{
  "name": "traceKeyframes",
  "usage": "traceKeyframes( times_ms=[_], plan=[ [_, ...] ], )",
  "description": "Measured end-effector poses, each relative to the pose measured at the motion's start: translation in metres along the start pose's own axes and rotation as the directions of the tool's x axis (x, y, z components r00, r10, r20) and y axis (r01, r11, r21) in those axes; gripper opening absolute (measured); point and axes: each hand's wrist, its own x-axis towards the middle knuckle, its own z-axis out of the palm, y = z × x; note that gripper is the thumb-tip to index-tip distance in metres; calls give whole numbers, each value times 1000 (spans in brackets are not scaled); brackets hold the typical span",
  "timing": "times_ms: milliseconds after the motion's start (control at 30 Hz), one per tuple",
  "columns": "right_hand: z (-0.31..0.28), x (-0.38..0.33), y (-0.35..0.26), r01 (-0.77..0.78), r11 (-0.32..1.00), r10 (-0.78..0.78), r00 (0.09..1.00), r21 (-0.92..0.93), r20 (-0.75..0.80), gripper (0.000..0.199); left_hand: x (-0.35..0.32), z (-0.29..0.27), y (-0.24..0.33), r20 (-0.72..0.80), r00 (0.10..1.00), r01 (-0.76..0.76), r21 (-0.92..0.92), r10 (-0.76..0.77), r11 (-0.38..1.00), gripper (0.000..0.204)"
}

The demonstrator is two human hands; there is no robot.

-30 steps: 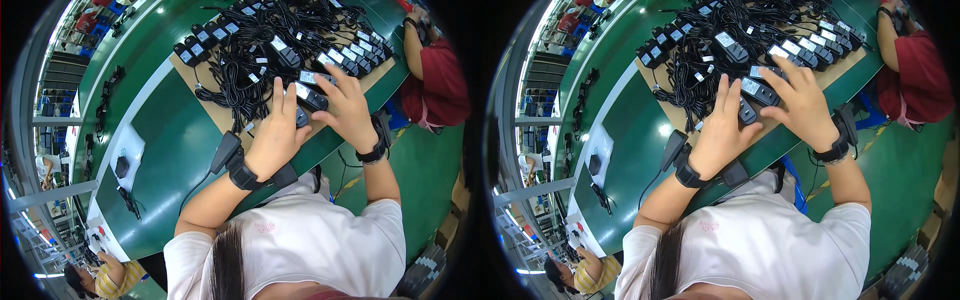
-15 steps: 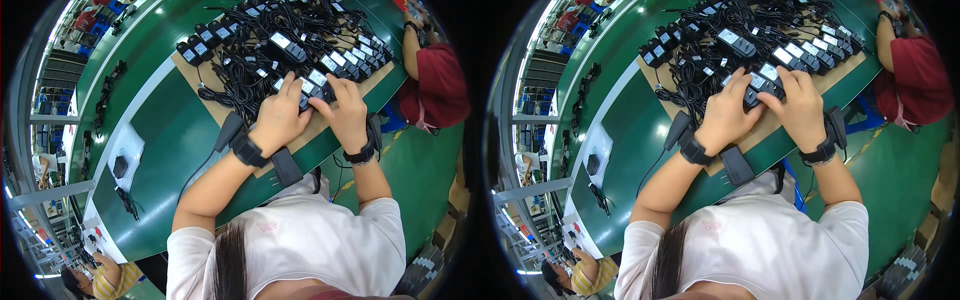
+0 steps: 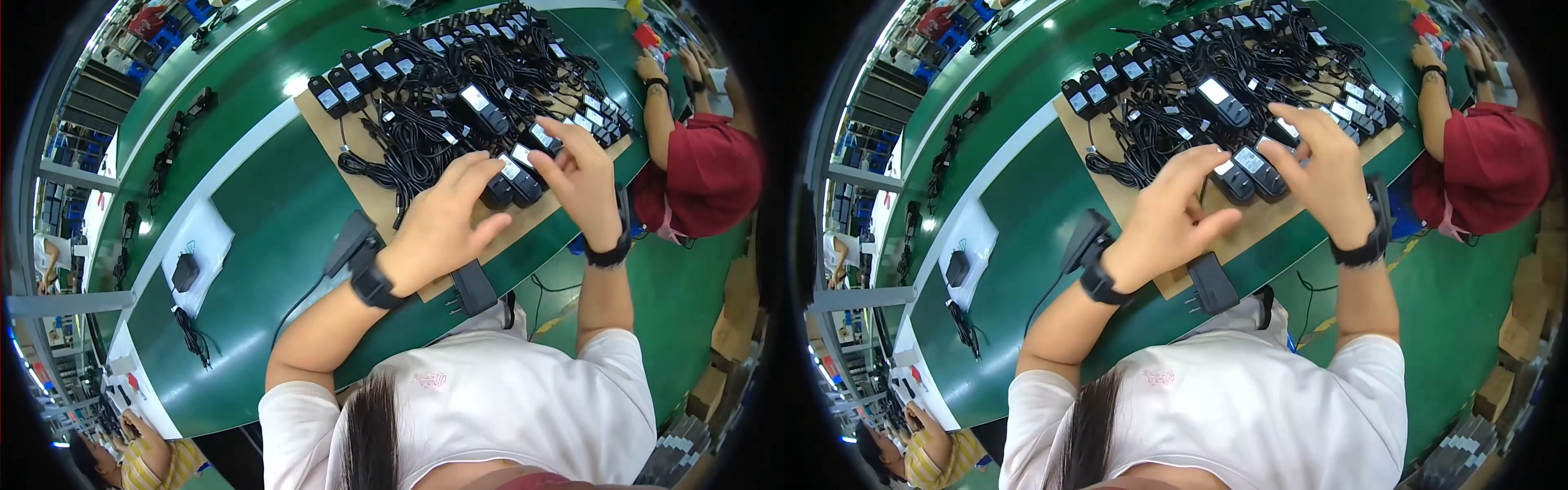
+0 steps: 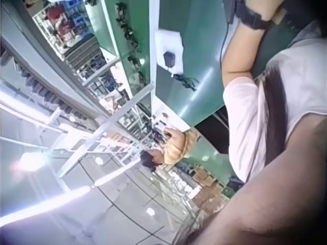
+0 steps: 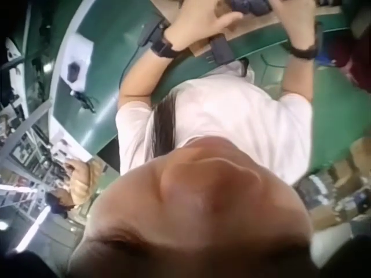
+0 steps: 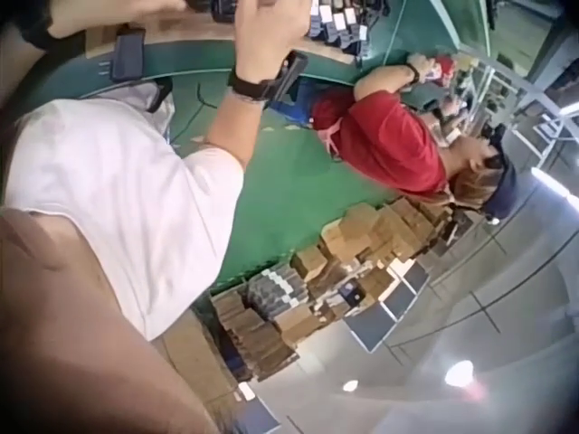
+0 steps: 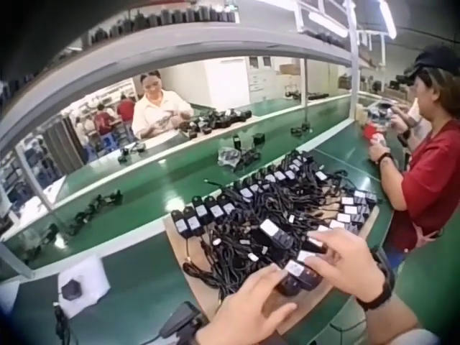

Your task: The person picks up a power adapter and a cable, wraps the cable around the adapter, and places the assembly into a plastic bag, repeating this process for several units.

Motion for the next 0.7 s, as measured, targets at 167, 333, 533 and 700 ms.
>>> traceKeyframes(
  times_ms=[167,333,533,700],
  plan=[
    [10,53,-8,264,943,-207,941,-200,268,41,-25,-55,6,-128,989,72,14,-70,997,49],
    [49,72,4,255,905,-139,934,-340,330,44,-64,-103,-19,-335,934,165,90,-126,982,43],
    [48,80,-3,100,976,-52,970,-194,239,36,-117,-130,-46,-485,847,301,100,-218,948,36],
    [12,113,-1,78,995,-81,995,-58,-56,28,-145,-125,-58,-516,835,320,170,-193,932,30]
  ],
)
